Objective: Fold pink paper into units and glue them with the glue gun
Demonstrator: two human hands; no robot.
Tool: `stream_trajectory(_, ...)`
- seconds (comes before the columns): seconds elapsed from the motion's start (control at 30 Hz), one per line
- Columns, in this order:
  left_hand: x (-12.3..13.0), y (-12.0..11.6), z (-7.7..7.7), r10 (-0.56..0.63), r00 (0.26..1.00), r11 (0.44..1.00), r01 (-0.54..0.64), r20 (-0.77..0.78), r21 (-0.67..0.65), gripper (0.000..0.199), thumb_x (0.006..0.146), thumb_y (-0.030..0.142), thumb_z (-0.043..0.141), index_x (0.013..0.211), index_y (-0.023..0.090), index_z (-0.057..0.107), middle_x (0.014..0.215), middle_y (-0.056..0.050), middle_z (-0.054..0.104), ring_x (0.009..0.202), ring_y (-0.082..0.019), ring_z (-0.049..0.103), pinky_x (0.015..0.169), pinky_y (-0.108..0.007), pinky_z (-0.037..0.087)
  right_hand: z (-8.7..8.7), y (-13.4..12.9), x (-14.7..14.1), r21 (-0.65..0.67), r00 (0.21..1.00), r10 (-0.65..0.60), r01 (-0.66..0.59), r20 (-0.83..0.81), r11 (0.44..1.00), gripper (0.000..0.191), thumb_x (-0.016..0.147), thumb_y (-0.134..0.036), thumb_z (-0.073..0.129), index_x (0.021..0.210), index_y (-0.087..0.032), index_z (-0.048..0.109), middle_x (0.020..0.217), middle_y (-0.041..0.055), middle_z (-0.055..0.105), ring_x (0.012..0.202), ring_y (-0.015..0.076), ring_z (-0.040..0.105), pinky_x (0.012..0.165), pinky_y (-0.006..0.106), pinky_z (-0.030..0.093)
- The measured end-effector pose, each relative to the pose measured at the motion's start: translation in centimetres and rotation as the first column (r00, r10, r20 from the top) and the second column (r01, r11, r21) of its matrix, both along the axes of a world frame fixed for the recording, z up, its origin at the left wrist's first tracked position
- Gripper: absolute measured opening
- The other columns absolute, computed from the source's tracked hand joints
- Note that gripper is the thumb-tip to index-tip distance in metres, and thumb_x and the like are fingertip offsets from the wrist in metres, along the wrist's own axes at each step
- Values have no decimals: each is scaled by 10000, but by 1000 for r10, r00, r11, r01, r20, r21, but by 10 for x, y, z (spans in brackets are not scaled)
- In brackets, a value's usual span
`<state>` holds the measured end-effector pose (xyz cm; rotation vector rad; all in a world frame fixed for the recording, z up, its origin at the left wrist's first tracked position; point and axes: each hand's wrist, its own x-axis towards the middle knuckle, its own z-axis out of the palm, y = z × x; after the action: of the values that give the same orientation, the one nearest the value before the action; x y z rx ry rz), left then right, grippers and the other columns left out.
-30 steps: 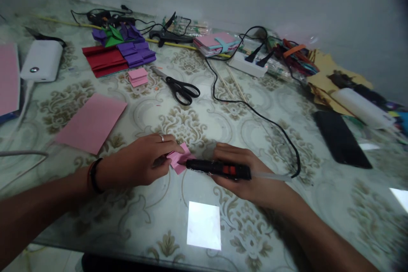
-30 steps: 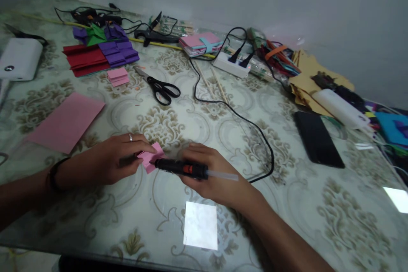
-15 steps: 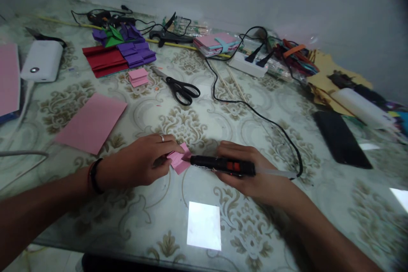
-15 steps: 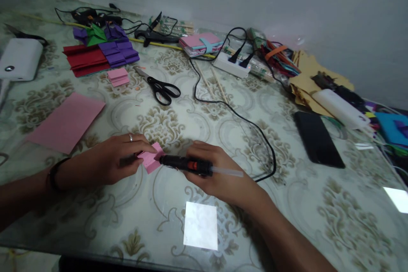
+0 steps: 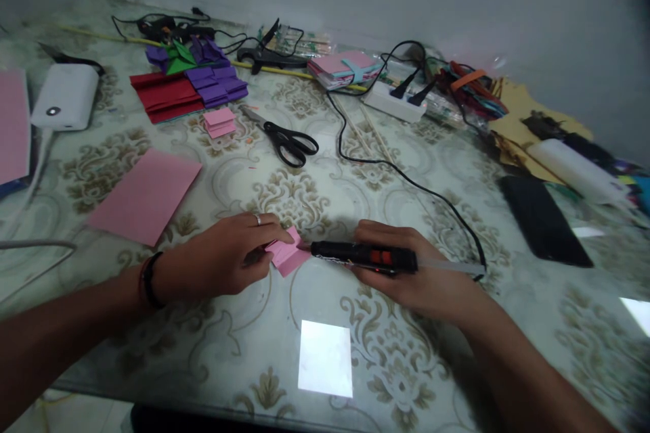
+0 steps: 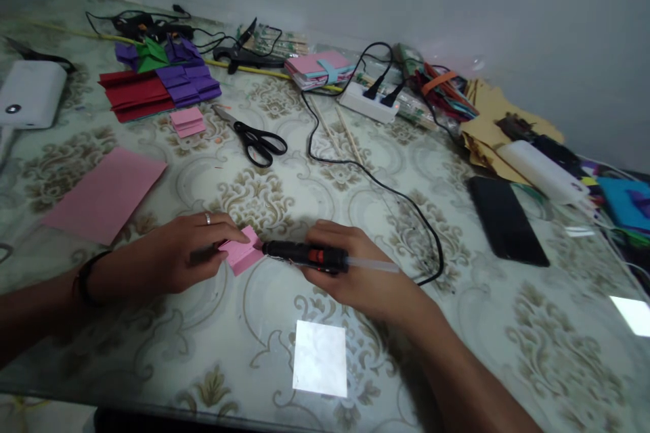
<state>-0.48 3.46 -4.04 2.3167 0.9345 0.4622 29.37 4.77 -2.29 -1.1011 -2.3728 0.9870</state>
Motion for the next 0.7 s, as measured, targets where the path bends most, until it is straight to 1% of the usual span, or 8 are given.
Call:
stream_trajectory(0.1,0,-1,1,2,1000,1000,-2,5,1,340,954,101,519,1250,180,664,1199,-85,732,1077,-230,697,948,-360,526,1,1,1,2,1000,-18,18,7,1000,222,868,-180,647,684,-213,526,688,-18,524,614,138,517,586,272,373)
stream_trajectory(0.47,0,-1,1,15,1000,999,-16,5,29,353,938,70,536,1247,182,664,1197,-72,735,1069,-222,705,943,-348,534,2,4,5,33,1000,-1,1,15,999,194,867,-179,642,705,-208,538,693,-17,536,619,136,530,584,258,389)
stream_trajectory(0.7,0,-2,1,17,1000,1000,-17,-3,16,346,952,80,529,1251,197,658,1175,-61,731,1053,-209,700,940,-340,527,3,3,4,49,1000,15,-16,14,999,233,908,-198,634,698,-204,535,681,-22,521,609,127,510,581,253,378)
